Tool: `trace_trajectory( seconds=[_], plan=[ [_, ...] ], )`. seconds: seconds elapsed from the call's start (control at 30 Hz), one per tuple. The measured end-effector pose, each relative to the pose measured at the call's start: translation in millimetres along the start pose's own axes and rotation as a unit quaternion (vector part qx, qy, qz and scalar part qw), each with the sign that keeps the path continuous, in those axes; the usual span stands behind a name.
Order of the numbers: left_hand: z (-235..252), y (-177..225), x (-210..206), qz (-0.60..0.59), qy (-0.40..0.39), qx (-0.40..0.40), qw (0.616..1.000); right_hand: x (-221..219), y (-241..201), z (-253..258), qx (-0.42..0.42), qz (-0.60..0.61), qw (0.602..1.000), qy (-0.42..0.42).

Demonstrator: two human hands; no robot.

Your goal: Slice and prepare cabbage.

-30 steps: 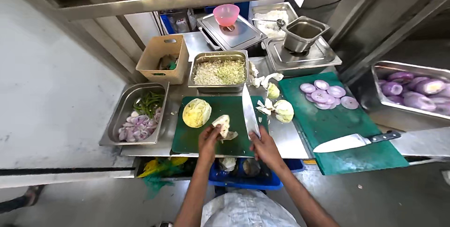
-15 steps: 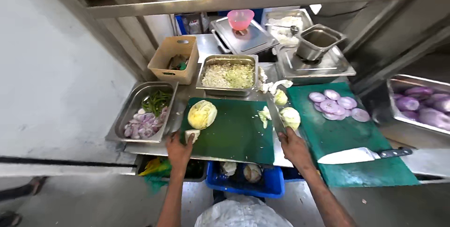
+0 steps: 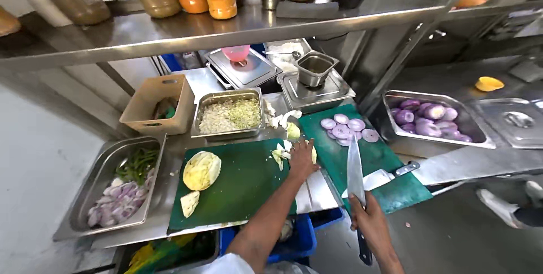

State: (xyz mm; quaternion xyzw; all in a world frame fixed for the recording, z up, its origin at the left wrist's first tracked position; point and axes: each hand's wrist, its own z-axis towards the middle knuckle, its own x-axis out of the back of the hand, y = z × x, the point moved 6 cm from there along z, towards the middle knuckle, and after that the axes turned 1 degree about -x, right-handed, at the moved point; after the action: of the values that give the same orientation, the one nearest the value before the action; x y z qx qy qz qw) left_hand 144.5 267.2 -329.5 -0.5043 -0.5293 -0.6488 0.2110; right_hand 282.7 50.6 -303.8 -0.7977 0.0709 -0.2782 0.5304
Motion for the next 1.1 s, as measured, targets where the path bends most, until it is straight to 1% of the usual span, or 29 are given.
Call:
trace_trajectory(
  seconds=[0.07,0.13,0.17,0.23,0.27,0.33,0.4,0.47,0.53,0.6,0.67,0.73,0.83,0.93,1.0,1.1],
  plan=[
    [16,0,-5,0.036,-0.009,-0.006,0.999,16,14,-8,-0.012,0.003,1.000,0.010],
    [17,1,6,0.028,-0.004,-0.009,1.000,27,29,-18,-0.031,0.020,0.999,0.018],
    [12,1,16,-0.014,-0.001,0.000,1.000,30,35,-23,-0.046,0.033,0.998,0.020],
    [-9,-4,44,-0.152,0.020,0.026,0.988,31,40,-31,-0.070,0.060,0.995,0.024],
    [-22,-11,57,-0.228,0.033,0.041,0.972,29,40,-35,-0.078,0.068,0.994,0.021],
    [-48,-30,80,-0.349,0.022,0.088,0.933,17,35,-37,-0.075,0.072,0.995,0.002],
    [-79,-62,94,-0.397,0.000,0.159,0.904,-2,26,-38,-0.065,0.052,0.996,-0.043],
    [-115,-103,99,-0.366,-0.042,0.261,0.892,-30,12,-39,-0.061,0.013,0.992,-0.110],
    [-147,-142,99,-0.276,-0.100,0.334,0.896,-63,-2,-42,-0.052,-0.035,0.980,-0.189],
    [-165,-158,103,-0.195,-0.150,0.354,0.902,-97,-11,-45,-0.040,-0.086,0.962,-0.255],
    [-171,-159,110,-0.168,-0.162,0.324,0.917,-124,-19,-45,-0.034,-0.145,0.944,-0.296],
    [-174,-155,117,-0.168,-0.133,0.271,0.938,-143,-27,-44,-0.020,-0.194,0.933,-0.303],
    [-180,-148,109,-0.147,-0.040,0.228,0.962,-154,-39,-42,0.006,-0.248,0.924,-0.292],
    [-186,-147,92,-0.179,0.051,0.228,0.956,-156,-52,-40,0.048,-0.311,0.913,-0.261],
    [-191,-150,85,-0.199,0.095,0.223,0.949,-152,-69,-44,0.073,-0.366,0.895,-0.243],
    [-201,-163,76,-0.222,0.186,0.191,0.938,-154,-91,-55,0.100,-0.431,0.863,-0.242]
  ],
)
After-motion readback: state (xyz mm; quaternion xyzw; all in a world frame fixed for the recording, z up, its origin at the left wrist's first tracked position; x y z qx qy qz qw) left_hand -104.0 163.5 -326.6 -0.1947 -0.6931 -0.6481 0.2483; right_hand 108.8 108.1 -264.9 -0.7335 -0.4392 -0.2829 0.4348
